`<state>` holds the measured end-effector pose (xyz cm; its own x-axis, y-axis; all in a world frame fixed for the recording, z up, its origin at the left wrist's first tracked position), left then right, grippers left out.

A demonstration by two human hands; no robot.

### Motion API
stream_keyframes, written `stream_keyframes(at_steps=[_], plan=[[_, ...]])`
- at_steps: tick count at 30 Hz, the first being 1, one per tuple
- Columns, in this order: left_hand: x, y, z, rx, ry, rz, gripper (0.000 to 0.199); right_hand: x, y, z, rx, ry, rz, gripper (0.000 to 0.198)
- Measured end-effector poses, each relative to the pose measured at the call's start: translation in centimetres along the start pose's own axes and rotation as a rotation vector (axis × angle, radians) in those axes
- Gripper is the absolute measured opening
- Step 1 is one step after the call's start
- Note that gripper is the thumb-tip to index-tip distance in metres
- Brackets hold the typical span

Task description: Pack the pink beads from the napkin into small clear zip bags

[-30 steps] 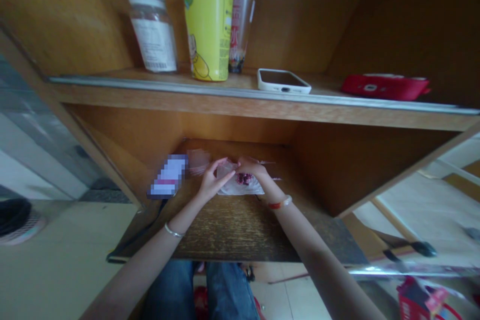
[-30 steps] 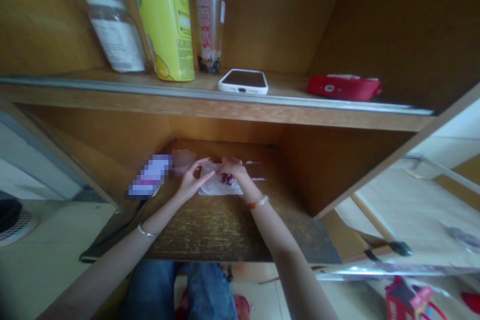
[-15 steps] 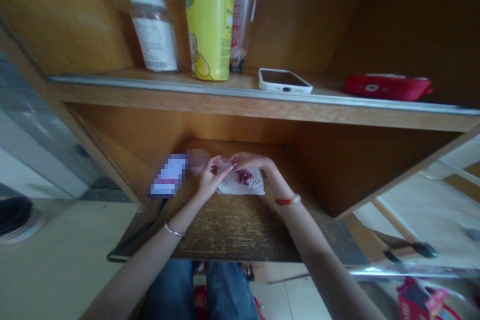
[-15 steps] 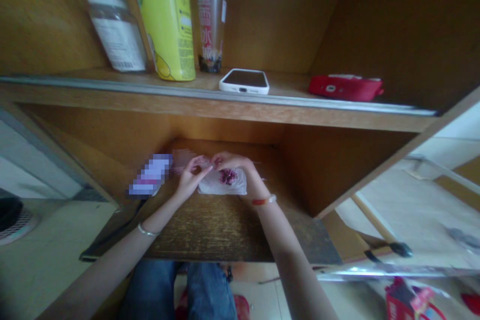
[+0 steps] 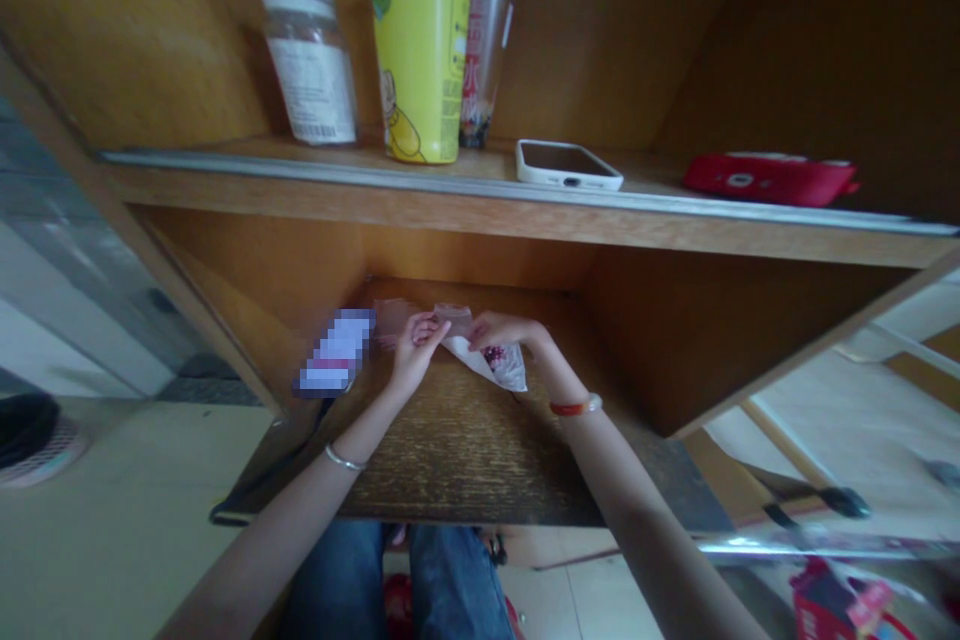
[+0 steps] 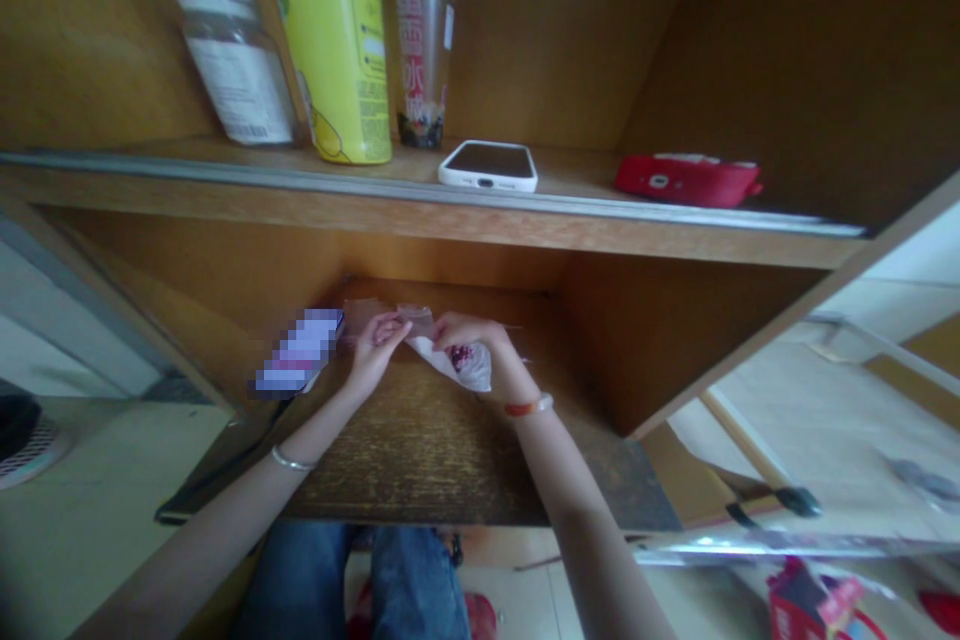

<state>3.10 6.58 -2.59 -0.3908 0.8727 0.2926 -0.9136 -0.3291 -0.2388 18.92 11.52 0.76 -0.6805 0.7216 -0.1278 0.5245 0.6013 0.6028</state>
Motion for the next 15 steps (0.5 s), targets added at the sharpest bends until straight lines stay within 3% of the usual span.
stream_keyframes(at_steps=[5, 11, 15], plan=[[-0.2, -0.3, -0.6, 0.031, 0.034, -0.119, 0.027, -0.4, 0.9, -0.2, 0.081, 0.042, 0.031, 0.015], [-0.3, -0.6, -1.0, -0.028, 0.117, -0.117, 0.031, -1.5, 1.4, -1.9, 0.260, 0.057, 0.038, 0.023], [-0.9, -1.3, -0.6, -0.010, 0.134, -0.296, 0.027, -1.7, 1.2, -2.5, 0.337, 0.093, -0.005, 0.026]])
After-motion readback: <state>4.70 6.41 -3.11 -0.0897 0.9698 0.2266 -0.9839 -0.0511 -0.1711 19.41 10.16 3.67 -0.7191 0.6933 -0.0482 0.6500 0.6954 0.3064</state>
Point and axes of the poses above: each hand's wrist, its own x-axis towards the middle knuckle, its own y-axis out of the back of the hand, z = x × y, the point moved 4 cm from there along x, towards the middle knuckle, and after that the axes turned 9 degrees about z, right-handed, at the moved point
